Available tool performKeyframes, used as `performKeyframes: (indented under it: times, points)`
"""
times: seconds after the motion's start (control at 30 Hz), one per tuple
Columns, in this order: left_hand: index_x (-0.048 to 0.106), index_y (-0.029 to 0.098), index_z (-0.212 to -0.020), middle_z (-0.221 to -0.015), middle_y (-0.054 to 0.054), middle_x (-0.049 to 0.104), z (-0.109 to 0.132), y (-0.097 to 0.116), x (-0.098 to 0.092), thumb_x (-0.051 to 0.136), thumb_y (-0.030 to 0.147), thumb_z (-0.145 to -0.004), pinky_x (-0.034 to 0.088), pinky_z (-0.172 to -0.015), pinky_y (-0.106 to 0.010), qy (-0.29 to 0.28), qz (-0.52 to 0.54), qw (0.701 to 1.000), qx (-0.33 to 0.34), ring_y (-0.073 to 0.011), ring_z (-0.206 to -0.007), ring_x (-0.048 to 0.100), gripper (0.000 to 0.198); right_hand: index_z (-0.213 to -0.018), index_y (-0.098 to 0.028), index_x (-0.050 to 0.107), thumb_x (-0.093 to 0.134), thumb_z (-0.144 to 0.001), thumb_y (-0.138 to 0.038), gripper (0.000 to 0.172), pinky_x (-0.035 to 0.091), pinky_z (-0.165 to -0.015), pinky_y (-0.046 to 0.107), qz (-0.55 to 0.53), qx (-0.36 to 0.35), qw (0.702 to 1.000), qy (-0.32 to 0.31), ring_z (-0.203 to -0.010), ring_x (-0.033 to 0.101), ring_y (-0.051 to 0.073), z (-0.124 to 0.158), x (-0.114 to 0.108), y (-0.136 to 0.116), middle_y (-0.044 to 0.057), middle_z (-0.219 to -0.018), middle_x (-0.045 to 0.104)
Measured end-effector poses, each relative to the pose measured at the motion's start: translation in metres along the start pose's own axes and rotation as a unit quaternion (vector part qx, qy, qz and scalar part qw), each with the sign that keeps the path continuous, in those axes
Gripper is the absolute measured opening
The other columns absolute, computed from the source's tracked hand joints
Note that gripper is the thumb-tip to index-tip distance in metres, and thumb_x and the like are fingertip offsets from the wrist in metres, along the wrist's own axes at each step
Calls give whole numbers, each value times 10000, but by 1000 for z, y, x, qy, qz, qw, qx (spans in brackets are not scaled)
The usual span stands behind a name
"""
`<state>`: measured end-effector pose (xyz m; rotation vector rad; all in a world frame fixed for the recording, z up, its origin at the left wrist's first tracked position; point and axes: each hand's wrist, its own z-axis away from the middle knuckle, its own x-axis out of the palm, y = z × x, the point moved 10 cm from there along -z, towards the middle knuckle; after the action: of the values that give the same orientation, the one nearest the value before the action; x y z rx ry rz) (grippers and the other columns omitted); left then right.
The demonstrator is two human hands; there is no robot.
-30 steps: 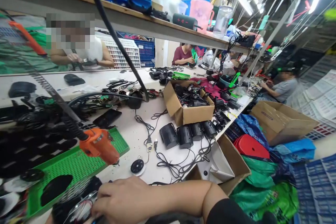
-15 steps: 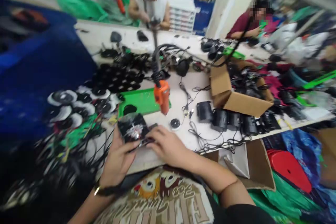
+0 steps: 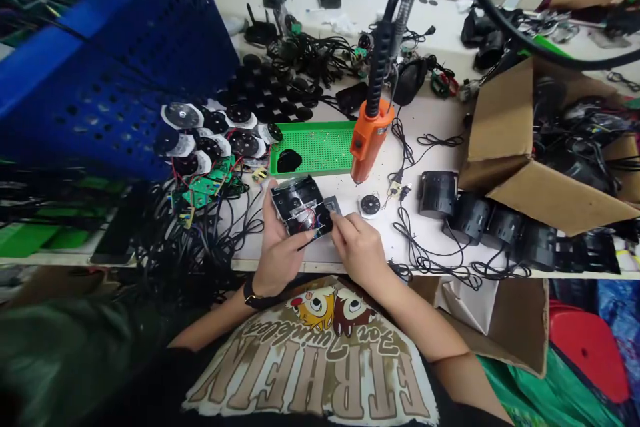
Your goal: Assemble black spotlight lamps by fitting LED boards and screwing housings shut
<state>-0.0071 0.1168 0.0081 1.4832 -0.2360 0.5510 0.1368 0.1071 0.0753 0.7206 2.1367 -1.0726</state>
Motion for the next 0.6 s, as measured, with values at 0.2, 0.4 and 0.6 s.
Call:
performKeyframes:
  times: [0.2, 0.4, 0.6]
  points:
    - [177, 419, -1609, -1564, -80, 460, 6, 8, -4, 872, 299, -769, 479, -1113, -393, 2, -59, 993, 99, -264, -1346, 567, 1096, -1110, -114, 726, 486, -1026, -178, 262, 565, -637, 288, 5, 34, 997, -66, -692, 683, 189, -6, 15, -1, 84, -836, 706]
    - [91, 401, -1625, -1626, -98, 366, 8, 12, -4, 847, 358, -797, 457, -1144, -423, 34, -101, 986, 129, -293, -1393, 520, 1123, -1300, -23, 648, 417, -1031, -158, 379, 592, -643, 338, 15, 37, 990, -133, -743, 687, 231, -1, 31, -6, 143, -897, 695]
    - [97, 436, -1619, -1662, -60, 311, 3, 16, -7, 859, 397, -773, 434, -1165, -433, 84, -60, 991, 88, -306, -1444, 461, 1139, -1466, -162, 551, 430, -1011, -112, 474, 620, -752, 354, -36, 40, 992, -115, -860, 689, 209, 9, 28, 1, 151, -1136, 682]
